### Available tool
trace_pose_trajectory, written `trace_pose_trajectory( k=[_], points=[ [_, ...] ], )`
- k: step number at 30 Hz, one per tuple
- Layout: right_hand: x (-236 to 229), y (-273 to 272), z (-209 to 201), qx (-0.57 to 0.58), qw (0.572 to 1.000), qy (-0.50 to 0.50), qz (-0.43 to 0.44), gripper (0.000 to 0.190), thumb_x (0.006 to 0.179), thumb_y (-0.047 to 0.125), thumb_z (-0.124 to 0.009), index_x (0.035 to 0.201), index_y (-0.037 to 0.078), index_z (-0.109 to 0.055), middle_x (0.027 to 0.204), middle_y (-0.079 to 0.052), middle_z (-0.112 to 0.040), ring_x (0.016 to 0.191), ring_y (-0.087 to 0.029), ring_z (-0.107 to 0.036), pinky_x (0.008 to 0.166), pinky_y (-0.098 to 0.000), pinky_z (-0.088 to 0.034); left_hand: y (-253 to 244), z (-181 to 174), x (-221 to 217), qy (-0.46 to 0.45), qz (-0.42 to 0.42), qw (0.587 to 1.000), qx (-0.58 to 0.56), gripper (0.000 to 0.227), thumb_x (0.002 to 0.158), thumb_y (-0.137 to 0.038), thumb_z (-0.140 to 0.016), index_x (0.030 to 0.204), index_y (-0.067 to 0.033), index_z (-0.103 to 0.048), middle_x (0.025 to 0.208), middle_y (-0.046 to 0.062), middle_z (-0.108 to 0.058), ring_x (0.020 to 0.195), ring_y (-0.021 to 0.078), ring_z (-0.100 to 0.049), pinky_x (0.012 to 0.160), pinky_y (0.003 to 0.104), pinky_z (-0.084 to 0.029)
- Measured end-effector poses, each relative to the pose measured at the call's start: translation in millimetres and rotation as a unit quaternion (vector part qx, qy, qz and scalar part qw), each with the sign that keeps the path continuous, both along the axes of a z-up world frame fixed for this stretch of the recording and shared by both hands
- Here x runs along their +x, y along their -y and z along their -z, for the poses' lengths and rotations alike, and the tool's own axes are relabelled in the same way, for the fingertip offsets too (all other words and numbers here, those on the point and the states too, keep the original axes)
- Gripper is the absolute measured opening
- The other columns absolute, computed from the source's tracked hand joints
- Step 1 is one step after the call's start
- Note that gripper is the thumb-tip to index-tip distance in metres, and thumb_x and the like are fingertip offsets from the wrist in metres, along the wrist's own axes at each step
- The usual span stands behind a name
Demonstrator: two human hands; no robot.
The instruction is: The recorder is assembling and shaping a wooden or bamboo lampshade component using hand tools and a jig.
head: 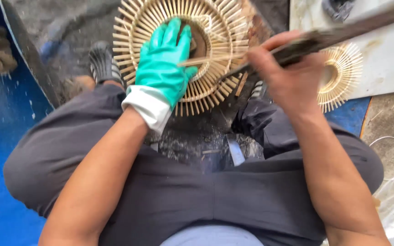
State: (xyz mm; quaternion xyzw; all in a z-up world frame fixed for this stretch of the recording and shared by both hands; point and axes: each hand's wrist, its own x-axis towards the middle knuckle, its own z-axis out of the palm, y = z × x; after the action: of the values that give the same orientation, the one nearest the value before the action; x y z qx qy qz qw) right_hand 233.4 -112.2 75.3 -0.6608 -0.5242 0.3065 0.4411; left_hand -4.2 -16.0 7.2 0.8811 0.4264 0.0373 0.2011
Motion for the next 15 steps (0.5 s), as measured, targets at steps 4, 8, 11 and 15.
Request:
trace_pose_trajectory(
  k=[4,8,11,15],
  points=[
    [17.6,-5.6,-10.8,0.001,0.999,0.048,-0.019,0.018,0.105,0.009,-0.086,0.098,0.0,-0.072,0.087,-0.008,-0.074,0.072,-0.014,-0.071,0.064,-0.0218,-0.058,-13.5,-0.9,-3.5,0.02,0.035,0.999,-0.031,0.087,0.078,-0.035,-0.081,0.151,-0.0049,-0.045,0.157,0.019,-0.037,0.142,0.0407,-0.036,0.107,0.06,-0.035],
    [48.3,-6.1,-0.6,-0.078,0.995,0.017,0.053,0.021,0.099,0.014,-0.083,0.098,0.001,-0.067,0.085,-0.009,-0.072,0.077,-0.015,-0.076,0.067,-0.0273,-0.064,-1.8,-12.5,-7.4,-0.02,0.053,0.998,-0.012,0.077,0.082,-0.028,-0.081,0.15,-0.008,-0.049,0.16,0.017,-0.037,0.145,0.0387,-0.036,0.108,0.061,-0.035],
    [58.7,-7.3,16.9,-0.18,0.976,0.082,0.085,0.026,0.099,0.018,-0.085,0.096,0.0,-0.067,0.084,-0.011,-0.073,0.071,-0.018,-0.075,0.06,-0.0307,-0.063,-2.9,-15.0,-3.0,-0.016,0.009,0.999,-0.039,0.08,0.081,-0.031,-0.083,0.147,-0.0026,-0.048,0.157,0.021,-0.039,0.143,0.0408,-0.038,0.109,0.057,-0.037],
    [55.8,-9.5,31.5,-0.263,0.96,0.051,0.087,0.028,0.095,0.022,-0.083,0.09,0.0,-0.067,0.08,-0.011,-0.072,0.067,-0.016,-0.075,0.054,-0.0302,-0.064,-3.8,-9.1,-5.6,-0.005,0.007,0.999,-0.039,0.087,0.077,-0.036,-0.086,0.146,0.0025,-0.05,0.154,0.02,-0.043,0.14,0.0419,-0.041,0.11,0.054,-0.036]
  ],
)
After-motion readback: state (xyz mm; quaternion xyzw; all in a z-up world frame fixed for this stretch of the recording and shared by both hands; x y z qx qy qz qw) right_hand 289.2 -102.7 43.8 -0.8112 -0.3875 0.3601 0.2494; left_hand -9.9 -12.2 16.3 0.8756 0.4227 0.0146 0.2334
